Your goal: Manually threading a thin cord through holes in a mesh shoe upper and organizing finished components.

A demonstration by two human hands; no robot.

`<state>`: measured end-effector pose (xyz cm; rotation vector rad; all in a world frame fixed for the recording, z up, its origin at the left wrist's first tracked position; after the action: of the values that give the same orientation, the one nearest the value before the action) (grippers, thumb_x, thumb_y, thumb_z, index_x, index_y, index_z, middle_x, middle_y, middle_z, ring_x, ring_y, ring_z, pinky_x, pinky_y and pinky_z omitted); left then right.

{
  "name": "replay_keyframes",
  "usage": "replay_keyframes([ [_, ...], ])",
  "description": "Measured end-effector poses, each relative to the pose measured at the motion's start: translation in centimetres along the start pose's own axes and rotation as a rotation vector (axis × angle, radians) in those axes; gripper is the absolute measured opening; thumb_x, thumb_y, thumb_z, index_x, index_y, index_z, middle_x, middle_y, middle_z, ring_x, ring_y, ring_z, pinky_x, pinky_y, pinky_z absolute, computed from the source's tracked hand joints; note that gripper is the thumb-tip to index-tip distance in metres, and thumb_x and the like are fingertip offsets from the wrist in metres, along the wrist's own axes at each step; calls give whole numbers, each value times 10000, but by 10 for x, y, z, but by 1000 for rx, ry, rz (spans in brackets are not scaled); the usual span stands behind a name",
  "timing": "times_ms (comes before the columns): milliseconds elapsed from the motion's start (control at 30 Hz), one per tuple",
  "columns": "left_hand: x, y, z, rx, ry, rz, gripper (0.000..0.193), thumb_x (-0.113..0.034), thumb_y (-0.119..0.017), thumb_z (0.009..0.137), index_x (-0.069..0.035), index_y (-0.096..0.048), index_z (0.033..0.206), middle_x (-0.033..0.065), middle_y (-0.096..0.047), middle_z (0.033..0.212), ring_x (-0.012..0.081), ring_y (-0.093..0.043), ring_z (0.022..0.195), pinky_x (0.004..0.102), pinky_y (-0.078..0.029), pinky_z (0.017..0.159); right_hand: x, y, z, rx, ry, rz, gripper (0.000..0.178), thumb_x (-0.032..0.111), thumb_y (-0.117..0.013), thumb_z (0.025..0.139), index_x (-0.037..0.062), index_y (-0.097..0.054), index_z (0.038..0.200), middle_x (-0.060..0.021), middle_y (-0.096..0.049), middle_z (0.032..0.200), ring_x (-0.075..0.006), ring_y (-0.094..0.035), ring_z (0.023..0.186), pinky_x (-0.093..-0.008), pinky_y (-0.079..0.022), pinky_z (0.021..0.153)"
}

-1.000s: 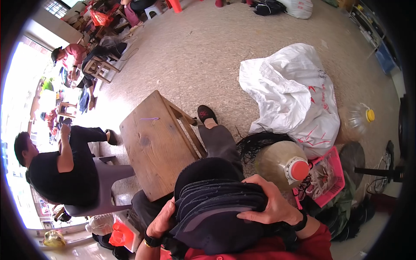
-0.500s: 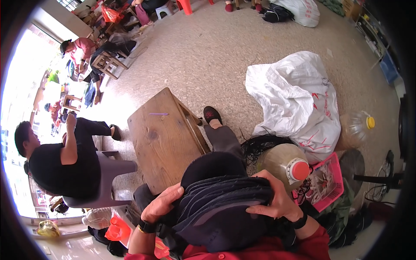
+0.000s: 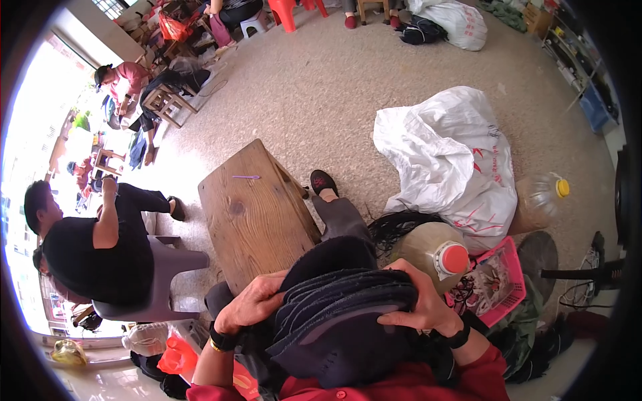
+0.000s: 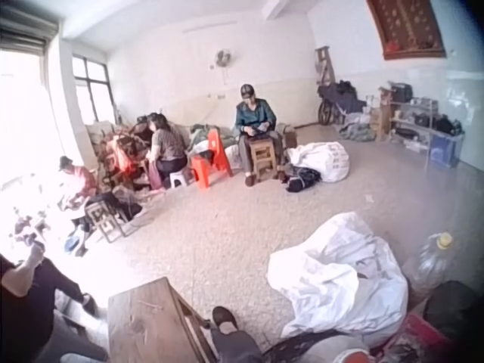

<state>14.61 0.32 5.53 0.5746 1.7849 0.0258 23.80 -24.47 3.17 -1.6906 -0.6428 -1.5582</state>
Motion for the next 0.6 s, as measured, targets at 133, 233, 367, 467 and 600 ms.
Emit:
replay_keyframes([
  [133,-1,-16,-4,-13,-160,-368,346,-25,-530,849,84,-688,1137,159,-658,1291,228,-596,1234,324,-442,1050,6,-3,-5,42,-5,-46,696,107,-945,707,27,-536,1263,-38,-623,1143,-119,-585,1071,-296,-457,955],
  [233,26,-23,-14,-115,-15,-586,280,-2,-545,847,73,-707,1062,69,-682,1171,139,-607,1082,278,-465,958,10,-4,-10,6,32,-8,621,124,-919,763,28,-564,1265,-50,-648,1111,-123,-588,1055,-296,-459,954],
  [367,22,-21,-16,-98,-31,-551,258,38,-546,839,75,-714,1031,14,-679,1030,78,-587,946,241,-471,831,15,-8,-15,14,49,-33,625,124,-919,764,28,-562,1269,-48,-646,1124,-123,-588,1063,-294,-456,965],
  [467,-3,-21,-17,-84,-5,-501,292,52,-535,820,87,-707,1053,13,-681,1016,76,-586,939,237,-472,826,19,-11,-19,25,64,-33,630,122,-920,764,30,-560,1273,-46,-646,1131,-122,-588,1069,-292,-454,971],
  [600,-10,-25,-26,-88,-8,-477,332,56,-527,808,99,-703,1086,16,-692,1023,75,-590,937,235,-478,824,23,-15,-26,37,68,-13,632,118,-920,763,31,-559,1274,-40,-646,1138,-118,-586,1073,-290,-454,972],
])
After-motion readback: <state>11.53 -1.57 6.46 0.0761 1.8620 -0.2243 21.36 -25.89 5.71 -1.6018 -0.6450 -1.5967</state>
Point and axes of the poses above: each hand's wrist, its own z-axis towards the middle knuckle, its own y-axis out of the back of the hand, x = y × z, the point moved 7 cm from there along z, towards the middle knuckle
